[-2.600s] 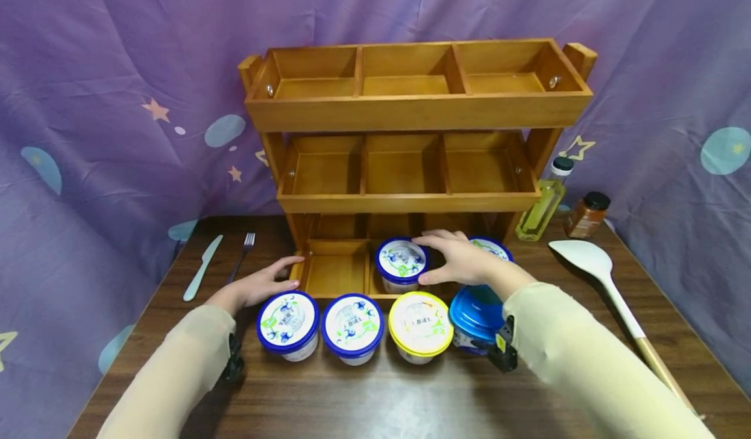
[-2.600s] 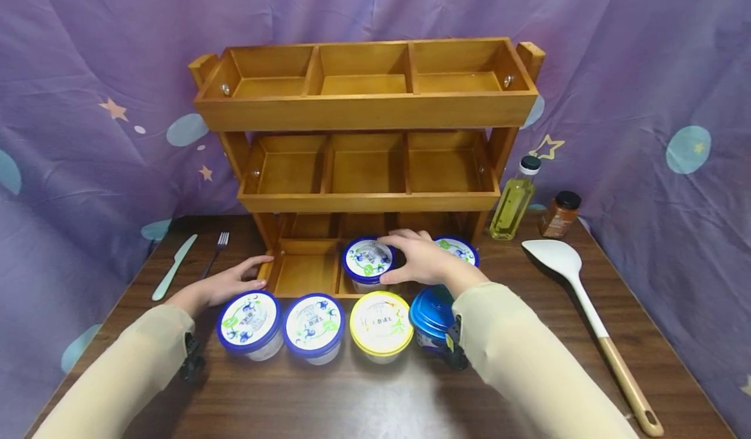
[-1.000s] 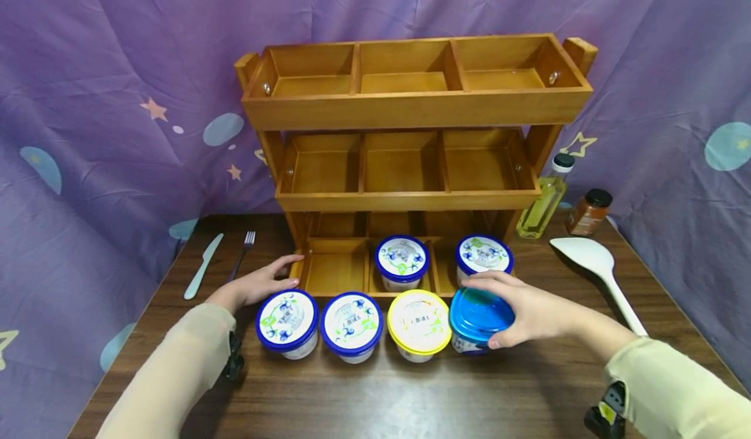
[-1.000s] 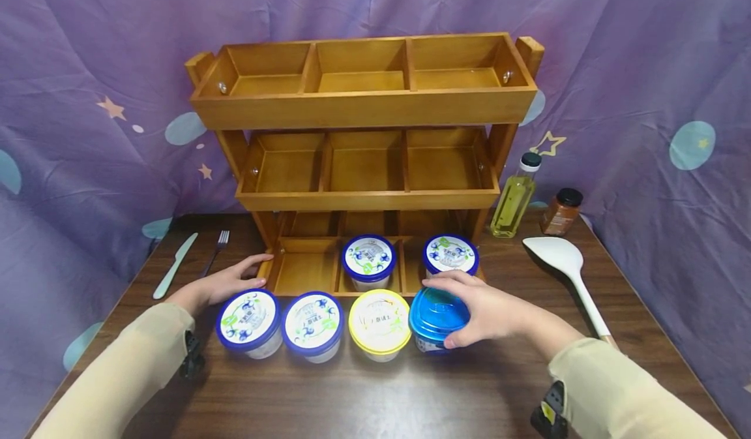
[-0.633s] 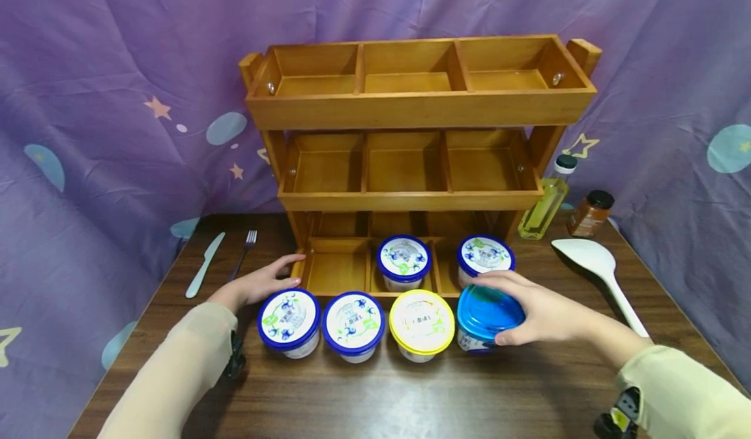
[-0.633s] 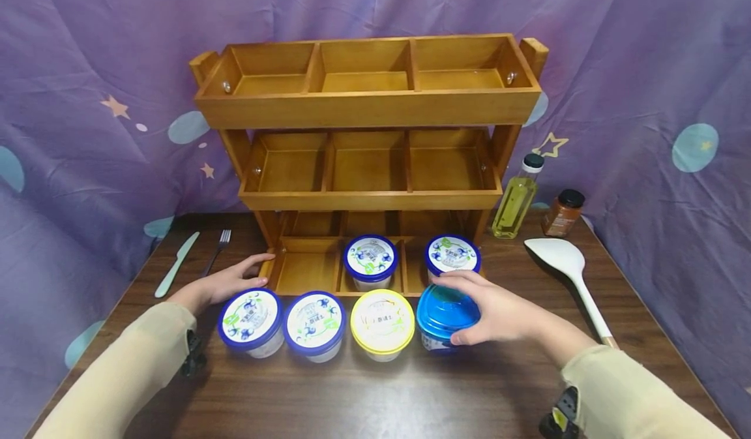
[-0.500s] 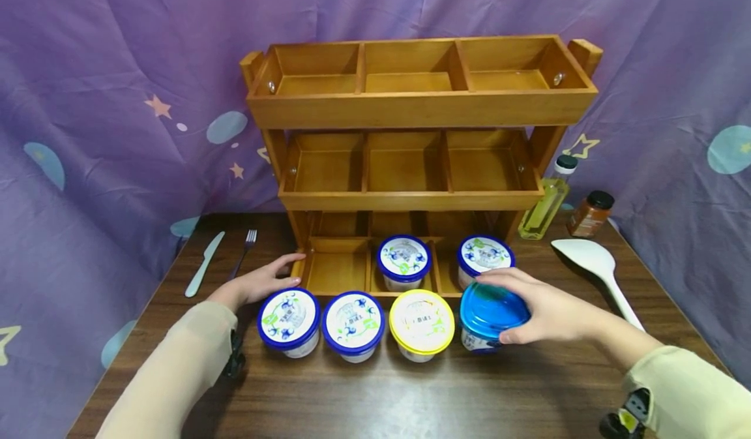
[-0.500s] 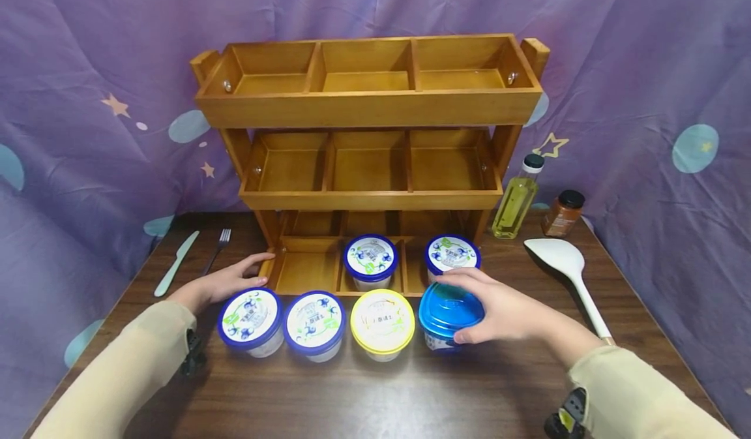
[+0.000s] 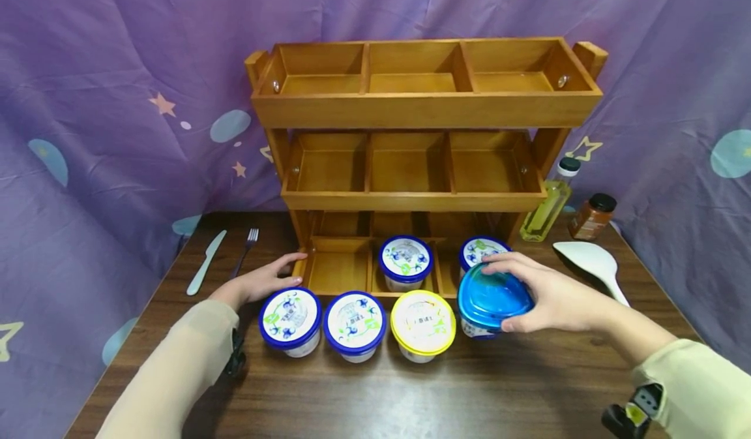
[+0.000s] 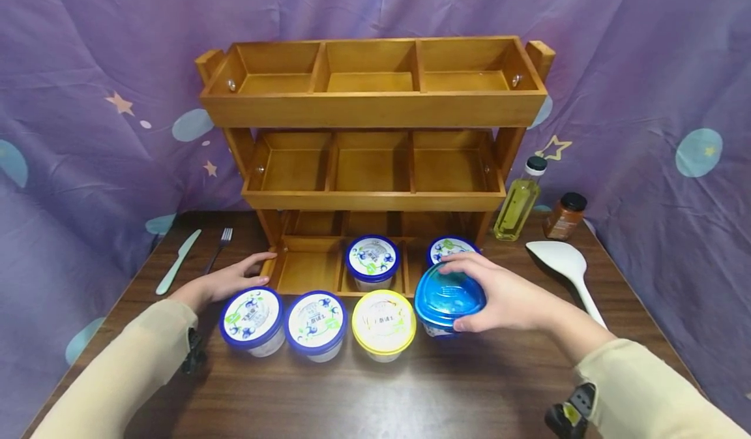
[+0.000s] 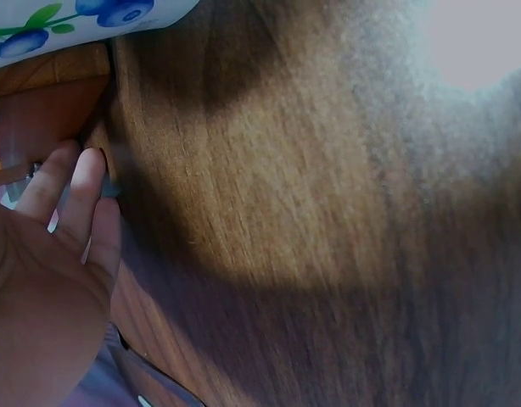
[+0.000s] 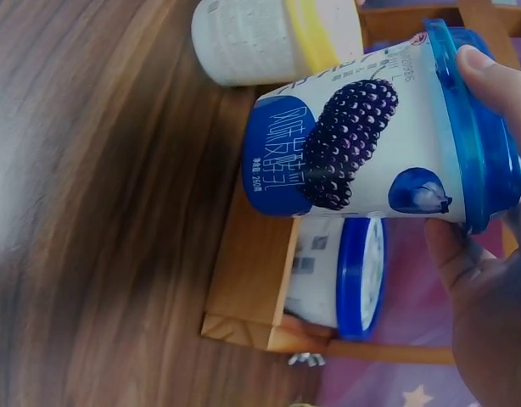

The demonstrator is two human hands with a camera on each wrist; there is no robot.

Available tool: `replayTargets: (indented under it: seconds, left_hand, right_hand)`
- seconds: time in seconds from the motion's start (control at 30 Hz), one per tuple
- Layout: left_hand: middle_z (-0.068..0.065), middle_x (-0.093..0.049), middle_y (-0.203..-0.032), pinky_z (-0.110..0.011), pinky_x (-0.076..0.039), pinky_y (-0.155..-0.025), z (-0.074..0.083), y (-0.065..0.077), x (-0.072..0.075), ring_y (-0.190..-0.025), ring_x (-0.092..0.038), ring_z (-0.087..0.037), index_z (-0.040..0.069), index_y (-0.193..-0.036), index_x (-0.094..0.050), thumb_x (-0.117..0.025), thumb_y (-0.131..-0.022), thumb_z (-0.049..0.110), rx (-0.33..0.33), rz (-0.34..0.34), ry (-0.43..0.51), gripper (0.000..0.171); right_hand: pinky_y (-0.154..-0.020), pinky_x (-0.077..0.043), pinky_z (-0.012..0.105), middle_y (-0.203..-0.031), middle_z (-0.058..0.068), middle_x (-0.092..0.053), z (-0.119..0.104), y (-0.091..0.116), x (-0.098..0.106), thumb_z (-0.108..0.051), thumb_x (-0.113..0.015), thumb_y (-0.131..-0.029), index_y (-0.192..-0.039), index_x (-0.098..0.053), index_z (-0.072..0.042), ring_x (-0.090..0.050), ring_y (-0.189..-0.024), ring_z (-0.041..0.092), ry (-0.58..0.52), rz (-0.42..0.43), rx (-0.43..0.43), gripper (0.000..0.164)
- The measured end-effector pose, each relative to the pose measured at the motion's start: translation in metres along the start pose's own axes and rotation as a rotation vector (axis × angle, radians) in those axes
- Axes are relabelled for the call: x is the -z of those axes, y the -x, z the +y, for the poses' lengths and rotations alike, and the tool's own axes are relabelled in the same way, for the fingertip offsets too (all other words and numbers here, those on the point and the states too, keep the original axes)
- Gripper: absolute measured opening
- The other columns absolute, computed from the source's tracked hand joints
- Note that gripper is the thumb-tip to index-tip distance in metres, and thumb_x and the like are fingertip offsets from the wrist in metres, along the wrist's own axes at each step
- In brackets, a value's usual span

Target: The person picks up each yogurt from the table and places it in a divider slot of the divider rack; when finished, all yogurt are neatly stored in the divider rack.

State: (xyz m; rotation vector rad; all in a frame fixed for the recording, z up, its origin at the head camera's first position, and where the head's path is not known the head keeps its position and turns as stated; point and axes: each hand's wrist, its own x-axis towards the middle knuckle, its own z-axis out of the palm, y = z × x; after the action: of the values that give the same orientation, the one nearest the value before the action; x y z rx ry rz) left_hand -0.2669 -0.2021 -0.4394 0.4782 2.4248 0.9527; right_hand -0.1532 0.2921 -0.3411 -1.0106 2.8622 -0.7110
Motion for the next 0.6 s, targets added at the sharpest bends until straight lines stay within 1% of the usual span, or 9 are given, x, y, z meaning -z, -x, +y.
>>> replayTargets:
  seconds: [0.13, 0.23, 0.33, 0.43, 0.5, 0.6]
  left_hand:
    - [-0.030, -0.028, -0.144, -0.061, -0.024, -0.101, 0.000, 0.000, 0.000, -0.132, -0.028, -0.045, 0.018, -0.149, -0.022, -0.052, -0.095, 0.039, -0.002, 0.002, -0.002, 0.065]
    - [-0.030, -0.028, -0.144, -0.061, -0.024, -0.101, -0.001, 0.001, 0.001, -0.131, -0.028, -0.045, 0.018, -0.149, -0.022, -0.052, -0.095, 0.039, 0.000, 0.005, -0.001, 0.065]
    - [-0.031, -0.029, -0.143, -0.061, -0.024, -0.102, -0.001, 0.002, 0.001, -0.131, -0.028, -0.045, 0.018, -0.149, -0.022, -0.052, -0.095, 0.039, 0.007, 0.007, -0.003, 0.065]
    - [-0.031, -0.030, -0.143, -0.061, -0.024, -0.101, -0.002, 0.001, 0.001, -0.131, -0.029, -0.045, 0.017, -0.149, -0.022, -0.052, -0.095, 0.039, 0.007, 0.007, -0.008, 0.065]
    - [-0.031, -0.030, -0.143, -0.061, -0.025, -0.101, -0.001, 0.001, 0.000, -0.131, -0.029, -0.045, 0.017, -0.149, -0.022, -0.052, -0.095, 0.040, 0.001, 0.007, -0.010, 0.066]
    - [-0.031, -0.029, -0.143, -0.061, -0.025, -0.101, 0.000, -0.001, 0.000, -0.131, -0.029, -0.046, 0.017, -0.149, -0.022, -0.052, -0.095, 0.041, -0.008, 0.005, -0.011, 0.066]
  right_hand:
    - [-0.086, -0.045, 0.048, -0.137, -0.003, -0.041, -0.006, -0.007, 0.002, -0.044, -0.081, -0.069, -0.127, -0.049, -0.026, -0.042, -0.122, 0.030, -0.015, -0.006, 0.007, 0.069]
    - [-0.087, -0.044, 0.047, -0.138, -0.001, -0.041, -0.011, -0.015, 0.005, -0.044, -0.081, -0.068, -0.128, -0.049, -0.024, -0.041, -0.123, 0.029, -0.016, -0.013, 0.027, 0.070]
    - [-0.090, -0.044, 0.041, -0.138, 0.000, -0.041, -0.016, -0.024, 0.010, -0.043, -0.081, -0.068, -0.127, -0.051, -0.022, -0.043, -0.122, 0.024, -0.003, -0.018, 0.064, 0.070]
    - [-0.091, -0.043, 0.037, -0.138, -0.002, -0.041, -0.021, -0.031, 0.017, -0.044, -0.081, -0.068, -0.127, -0.051, -0.021, -0.045, -0.121, 0.019, 0.014, -0.024, 0.075, 0.070]
    - [-0.091, -0.043, 0.038, -0.138, -0.003, -0.041, -0.024, -0.034, 0.024, -0.044, -0.080, -0.069, -0.127, -0.050, -0.022, -0.045, -0.120, 0.018, 0.014, -0.031, 0.064, 0.069]
    - [-0.091, -0.042, 0.043, -0.139, -0.002, -0.040, -0.028, -0.040, 0.034, -0.044, -0.080, -0.070, -0.129, -0.049, -0.021, -0.044, -0.121, 0.020, 0.012, -0.030, 0.063, 0.070]
